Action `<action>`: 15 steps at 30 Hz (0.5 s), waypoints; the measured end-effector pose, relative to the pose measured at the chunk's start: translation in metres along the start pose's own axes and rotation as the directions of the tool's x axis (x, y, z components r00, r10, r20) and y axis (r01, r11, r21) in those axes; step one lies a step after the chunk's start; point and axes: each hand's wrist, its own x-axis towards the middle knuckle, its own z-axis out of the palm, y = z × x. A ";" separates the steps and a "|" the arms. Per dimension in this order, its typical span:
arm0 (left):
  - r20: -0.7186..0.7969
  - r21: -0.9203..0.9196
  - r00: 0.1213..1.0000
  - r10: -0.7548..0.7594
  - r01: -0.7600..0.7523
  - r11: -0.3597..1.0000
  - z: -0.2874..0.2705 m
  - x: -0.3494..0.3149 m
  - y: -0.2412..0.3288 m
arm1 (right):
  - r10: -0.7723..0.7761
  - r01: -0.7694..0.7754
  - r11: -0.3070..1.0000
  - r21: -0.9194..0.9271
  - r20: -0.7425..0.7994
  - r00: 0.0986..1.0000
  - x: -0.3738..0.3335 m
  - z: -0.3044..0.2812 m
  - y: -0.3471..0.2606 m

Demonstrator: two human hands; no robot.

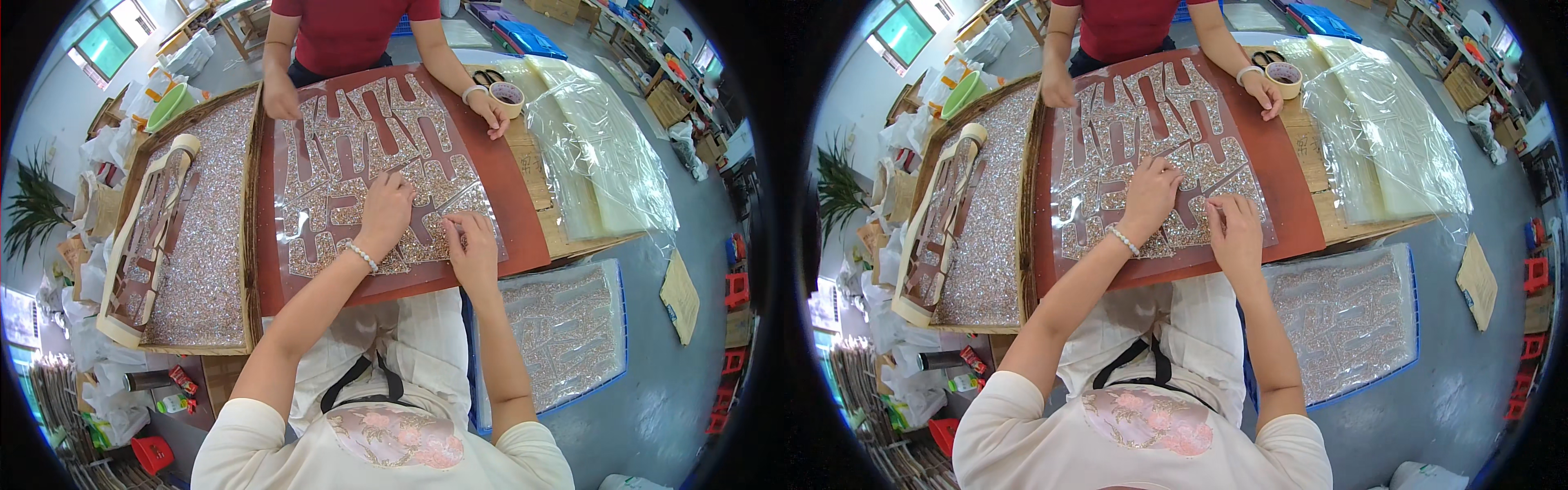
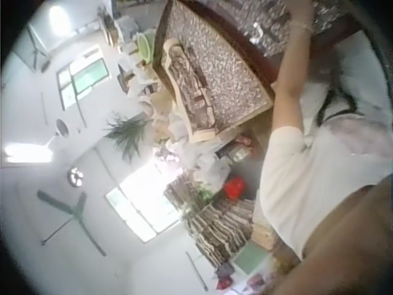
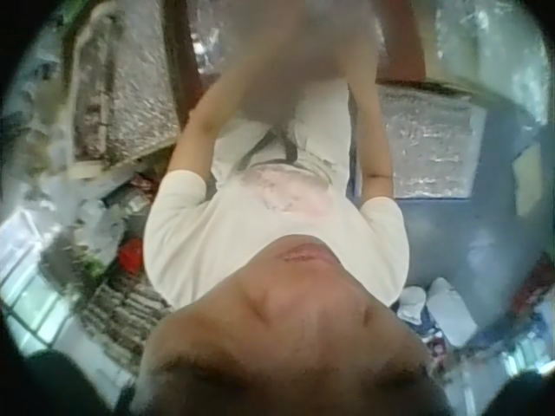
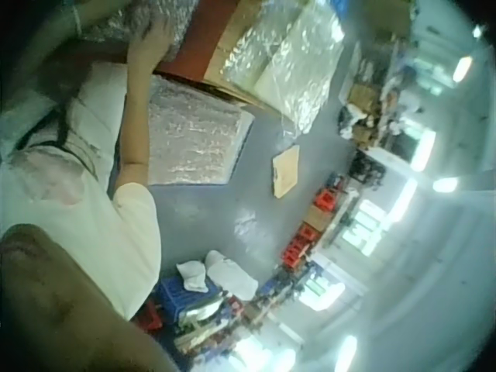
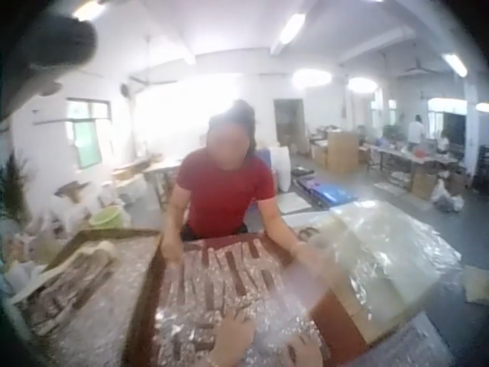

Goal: Applying shoe pattern components to a transparent adhesive sheet using a wooden frame.

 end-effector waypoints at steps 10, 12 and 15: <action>0.098 0.201 0.989 -0.110 0.088 0.976 -0.018 -0.035 0.041 | -0.059 0.060 0.996 -0.061 0.011 0.998 -0.015 0.002 -0.015; 0.095 0.187 0.984 -0.149 0.129 0.974 -0.025 -0.037 0.044 | -0.069 0.069 0.996 -0.065 0.011 0.998 -0.018 0.003 -0.023; 0.115 0.200 0.986 -0.122 0.097 0.975 -0.039 -0.036 0.035 | -0.061 0.062 0.995 -0.081 0.025 0.998 -0.030 0.008 -0.041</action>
